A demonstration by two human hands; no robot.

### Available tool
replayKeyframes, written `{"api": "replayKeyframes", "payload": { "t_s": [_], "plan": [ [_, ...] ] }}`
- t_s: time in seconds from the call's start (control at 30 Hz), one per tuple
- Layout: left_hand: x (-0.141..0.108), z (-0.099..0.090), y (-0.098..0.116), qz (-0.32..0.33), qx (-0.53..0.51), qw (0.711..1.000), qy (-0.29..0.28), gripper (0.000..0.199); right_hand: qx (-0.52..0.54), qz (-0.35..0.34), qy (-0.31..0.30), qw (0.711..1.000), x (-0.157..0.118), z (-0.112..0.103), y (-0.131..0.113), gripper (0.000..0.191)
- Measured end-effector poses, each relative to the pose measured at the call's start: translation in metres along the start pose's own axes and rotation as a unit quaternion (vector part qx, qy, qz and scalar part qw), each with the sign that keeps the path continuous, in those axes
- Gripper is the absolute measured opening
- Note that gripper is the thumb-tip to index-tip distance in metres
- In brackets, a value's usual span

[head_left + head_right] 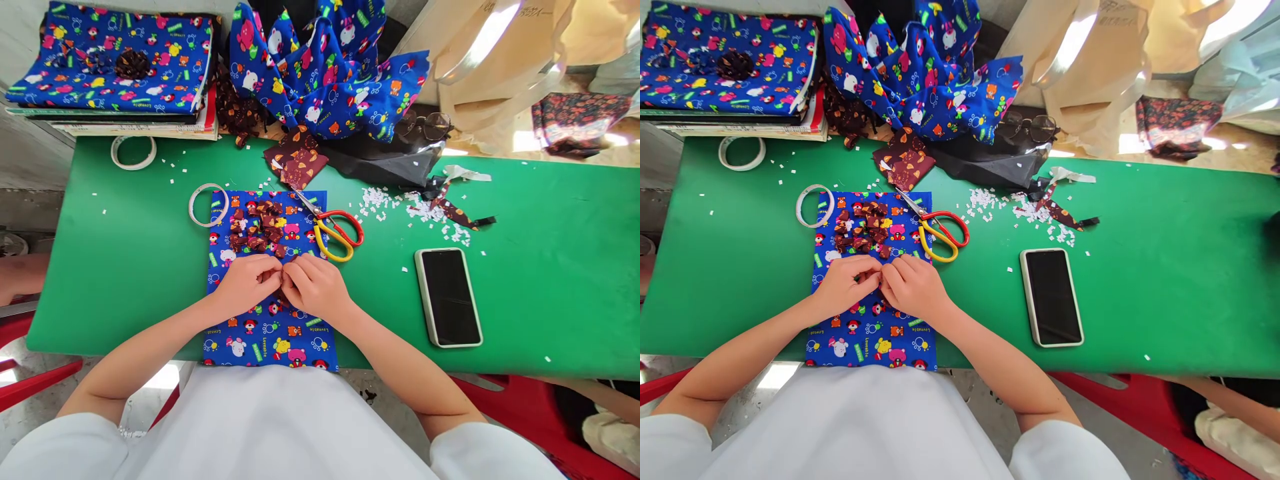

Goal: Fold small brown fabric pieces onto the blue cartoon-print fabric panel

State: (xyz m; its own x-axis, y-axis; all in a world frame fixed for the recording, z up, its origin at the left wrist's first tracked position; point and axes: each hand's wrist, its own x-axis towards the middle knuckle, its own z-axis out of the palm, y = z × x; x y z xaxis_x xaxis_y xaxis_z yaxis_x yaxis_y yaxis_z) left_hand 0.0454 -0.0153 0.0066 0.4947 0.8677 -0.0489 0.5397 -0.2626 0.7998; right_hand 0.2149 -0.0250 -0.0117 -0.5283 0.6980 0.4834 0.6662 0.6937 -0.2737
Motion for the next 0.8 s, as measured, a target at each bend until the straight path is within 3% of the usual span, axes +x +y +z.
{"api": "replayKeyframes", "payload": {
  "t_s": [0.13,0.23,0.43,0.63,0.8],
  "plan": [
    [0.0010,-0.0010,0.0019,-0.012,-0.004,1.000,-0.014,0.014,-0.025,-0.068,0.033,0.997,0.0003,0.0008,0.0019,0.027],
    [0.0012,-0.0006,0.0019,-0.008,0.002,1.000,-0.018,0.013,-0.012,-0.080,0.024,0.996,-0.0016,0.0017,0.0023,0.031],
    [0.0013,-0.0010,0.0007,0.000,0.007,1.000,-0.026,0.014,0.034,-0.014,-0.052,0.998,-0.0043,0.0022,0.0025,0.034],
    [0.0013,-0.0052,0.0034,-0.009,-0.027,0.999,-0.042,0.017,0.076,0.033,0.010,0.996,-0.0046,0.0067,0.0032,0.025],
    [0.0008,-0.0063,0.0040,-0.023,-0.052,0.997,-0.047,0.018,0.151,0.086,-0.005,0.985,-0.0029,0.0038,0.0018,0.017]
  ]
}}
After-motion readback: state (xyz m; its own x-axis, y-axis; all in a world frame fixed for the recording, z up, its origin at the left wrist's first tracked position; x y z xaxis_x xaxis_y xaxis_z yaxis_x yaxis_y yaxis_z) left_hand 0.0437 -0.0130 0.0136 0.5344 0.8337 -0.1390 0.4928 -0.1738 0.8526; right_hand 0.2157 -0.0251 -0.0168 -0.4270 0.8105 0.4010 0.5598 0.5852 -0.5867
